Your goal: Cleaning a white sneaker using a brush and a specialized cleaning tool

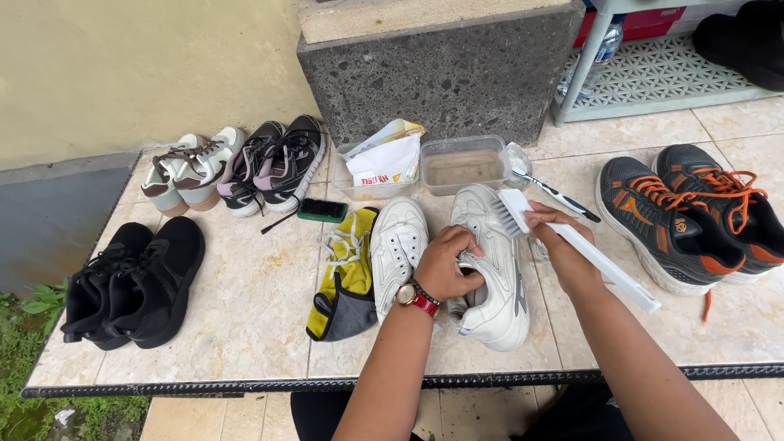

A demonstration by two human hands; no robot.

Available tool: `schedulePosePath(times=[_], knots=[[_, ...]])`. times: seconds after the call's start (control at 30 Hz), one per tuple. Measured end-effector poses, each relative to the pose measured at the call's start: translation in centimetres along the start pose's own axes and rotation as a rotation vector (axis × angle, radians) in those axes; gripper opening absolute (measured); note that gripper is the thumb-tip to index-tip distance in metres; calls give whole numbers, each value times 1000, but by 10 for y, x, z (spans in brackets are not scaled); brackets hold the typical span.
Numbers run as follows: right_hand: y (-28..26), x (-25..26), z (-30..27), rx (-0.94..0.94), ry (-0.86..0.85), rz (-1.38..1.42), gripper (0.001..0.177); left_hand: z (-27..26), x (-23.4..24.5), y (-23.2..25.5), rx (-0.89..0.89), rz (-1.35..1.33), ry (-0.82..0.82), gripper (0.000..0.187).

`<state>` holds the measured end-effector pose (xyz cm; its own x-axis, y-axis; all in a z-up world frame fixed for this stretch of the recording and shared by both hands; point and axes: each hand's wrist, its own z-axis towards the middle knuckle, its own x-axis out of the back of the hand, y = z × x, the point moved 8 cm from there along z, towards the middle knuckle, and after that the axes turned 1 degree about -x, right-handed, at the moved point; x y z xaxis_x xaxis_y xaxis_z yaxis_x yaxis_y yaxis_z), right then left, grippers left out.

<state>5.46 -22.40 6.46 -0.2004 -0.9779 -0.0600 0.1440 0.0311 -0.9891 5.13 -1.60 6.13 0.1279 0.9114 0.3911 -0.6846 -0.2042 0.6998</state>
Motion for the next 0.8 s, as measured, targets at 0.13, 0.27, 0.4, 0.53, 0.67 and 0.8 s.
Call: schedulePosePath(times=[0.13,0.27,0.4,0.53,0.67,0.8], knots=[[-2,22,-46,-78,67,-23,12,1,1,-2,-9,-10,15,26],[-15,29,-46,-74,93,-1,14,-2,0,-5,-17,13,41,25],[-22,7,9,3,43,-3,16,-5,-6,-7,18,116,67,24],[-16,-36,60,18,-121,-80,17,-4,-7,1,23,189,53,28],[-14,-53,70,-49,-243,-180,16,-5,-9,0,51,215,46,30],[-21,-32,52,-71,-262,-242,15,-6,-9,-3,69,220,50,30]])
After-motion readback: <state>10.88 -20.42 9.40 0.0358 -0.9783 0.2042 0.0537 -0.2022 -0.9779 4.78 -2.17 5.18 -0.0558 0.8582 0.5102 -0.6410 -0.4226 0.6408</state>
